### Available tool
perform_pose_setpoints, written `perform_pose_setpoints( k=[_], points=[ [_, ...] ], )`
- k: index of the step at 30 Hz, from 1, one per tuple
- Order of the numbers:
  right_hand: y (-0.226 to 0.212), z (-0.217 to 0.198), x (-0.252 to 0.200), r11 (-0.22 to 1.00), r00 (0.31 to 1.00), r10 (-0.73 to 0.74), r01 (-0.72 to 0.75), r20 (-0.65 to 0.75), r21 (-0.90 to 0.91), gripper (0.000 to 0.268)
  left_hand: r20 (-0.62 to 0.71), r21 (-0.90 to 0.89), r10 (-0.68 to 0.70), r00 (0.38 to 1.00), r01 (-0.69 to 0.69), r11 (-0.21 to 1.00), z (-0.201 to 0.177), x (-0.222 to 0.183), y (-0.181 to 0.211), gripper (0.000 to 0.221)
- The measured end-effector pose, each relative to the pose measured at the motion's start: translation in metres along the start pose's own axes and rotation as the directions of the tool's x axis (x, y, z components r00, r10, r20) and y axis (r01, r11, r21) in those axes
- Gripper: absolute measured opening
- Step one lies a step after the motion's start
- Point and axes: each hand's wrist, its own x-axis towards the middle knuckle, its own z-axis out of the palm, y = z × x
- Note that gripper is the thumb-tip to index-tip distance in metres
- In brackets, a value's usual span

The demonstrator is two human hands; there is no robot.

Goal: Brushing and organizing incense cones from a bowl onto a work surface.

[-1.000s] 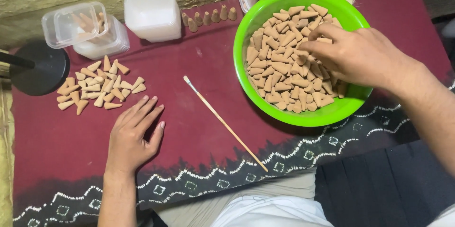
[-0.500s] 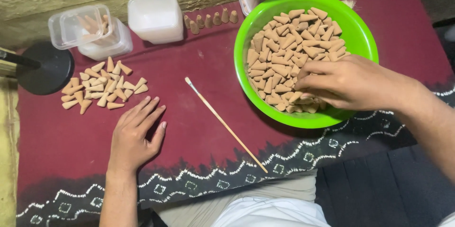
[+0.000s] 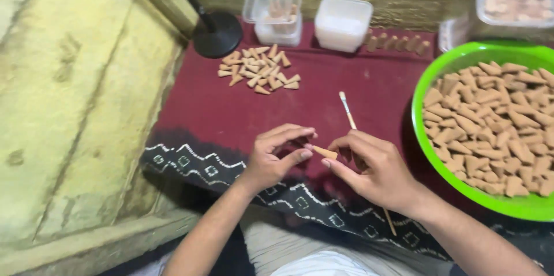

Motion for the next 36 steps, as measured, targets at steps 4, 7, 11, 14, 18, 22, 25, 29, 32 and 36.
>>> perform_pose_setpoints(
  k=[4,7,11,14,18,22,25,29,32,36],
  points=[
    [0.027,0.041,0.011,0.998,0.996,0.050,-0.052,0.077,0.024,0.018,-0.162,-0.125,-0.093,0.982,0.073,0.989,-0.009,-0.020,-0.018,0.019],
    [0.036,0.065,0.020,0.990,0.979,0.128,-0.135,0.157,0.036,0.022,-0.224,-0.162,-0.165,0.961,0.130,0.978,-0.020,-0.026,-0.019,0.013],
    [0.047,0.089,0.037,0.924,0.886,0.360,-0.381,0.291,0.020,0.030,-0.249,0.013,-0.328,0.911,0.342,0.939,-0.038,-0.030,-0.020,0.015],
    [0.048,0.100,0.049,0.899,0.859,0.413,-0.438,0.303,0.018,0.033,-0.273,0.132,-0.343,0.899,0.388,0.912,-0.046,-0.027,-0.014,0.017],
    [0.055,0.110,0.057,0.896,0.853,0.429,-0.442,0.298,-0.025,0.036,-0.275,0.322,-0.254,0.927,0.338,0.884,-0.052,-0.026,-0.024,0.017],
    [0.053,0.112,0.058,0.890,0.856,0.429,-0.456,0.287,0.029,0.037,-0.269,0.365,-0.183,0.945,0.276,0.889,-0.056,-0.028,-0.041,0.018],
    [0.051,0.110,0.054,0.920,0.884,0.370,-0.392,0.287,0.022,0.040,-0.286,0.371,-0.136,0.948,0.241,0.897,-0.056,-0.031,-0.046,0.018],
    [0.041,0.103,0.051,0.920,0.896,0.342,-0.381,0.283,0.093,0.042,-0.285,0.412,-0.104,0.953,0.220,0.884,-0.054,-0.032,-0.050,0.015],
    [0.039,0.096,0.047,0.903,0.886,0.349,-0.405,0.305,0.142,0.043,-0.255,0.471,-0.077,0.964,0.193,0.861,-0.054,-0.032,-0.049,0.016],
    [0.034,0.079,0.041,0.860,0.879,0.361,-0.443,0.311,0.253,0.042,-0.243,0.520,-0.071,0.968,0.192,0.832,-0.046,-0.032,-0.020,0.018]
  ],
)
